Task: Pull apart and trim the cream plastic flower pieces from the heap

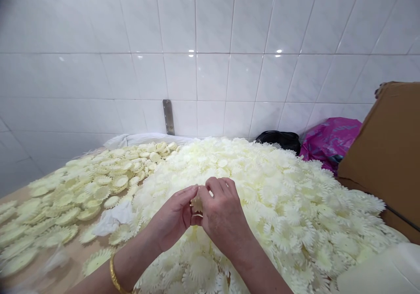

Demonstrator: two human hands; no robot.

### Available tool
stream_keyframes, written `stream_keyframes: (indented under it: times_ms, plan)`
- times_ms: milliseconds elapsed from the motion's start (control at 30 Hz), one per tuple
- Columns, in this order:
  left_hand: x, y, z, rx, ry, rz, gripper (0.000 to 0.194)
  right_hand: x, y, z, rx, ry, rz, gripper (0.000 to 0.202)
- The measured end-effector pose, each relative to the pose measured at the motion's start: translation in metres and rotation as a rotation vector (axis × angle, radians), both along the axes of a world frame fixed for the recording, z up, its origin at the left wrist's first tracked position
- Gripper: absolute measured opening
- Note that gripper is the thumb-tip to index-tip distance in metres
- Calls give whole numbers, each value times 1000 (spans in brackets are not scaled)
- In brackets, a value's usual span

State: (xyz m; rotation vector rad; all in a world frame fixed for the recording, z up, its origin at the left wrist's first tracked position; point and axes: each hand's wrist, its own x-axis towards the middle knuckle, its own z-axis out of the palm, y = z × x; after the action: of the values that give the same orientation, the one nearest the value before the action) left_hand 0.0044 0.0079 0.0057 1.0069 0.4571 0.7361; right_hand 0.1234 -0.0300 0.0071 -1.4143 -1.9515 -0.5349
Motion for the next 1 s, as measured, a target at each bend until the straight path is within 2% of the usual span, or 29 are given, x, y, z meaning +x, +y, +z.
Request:
stream_keyframes:
  times_ms: [100, 233, 467, 567, 700, 867, 1000]
  plan:
    - [-1, 0, 1, 6, 29, 20, 18, 1, 1, 1, -111, 100, 32, 15]
    - [-3, 3, 0, 35, 56, 21, 21, 3, -1, 4, -242, 151, 84, 15]
    - [-3, 5, 0, 92, 49, -18, 22, 3, -1, 4, -259, 227, 116, 19]
    - [-4, 6, -2, 114, 62, -28, 21, 6, -1, 6, -313, 327, 178, 18]
    - [-5, 10, -8, 154, 116, 41, 21, 12, -3, 12, -415, 493, 272, 19]
    - [-3, 13, -13, 165, 165, 137, 23, 14, -5, 17, -434, 590, 229, 19]
    - [-2, 14, -15, 201, 172, 150, 29, 11, -7, 20, -488, 628, 305, 13]
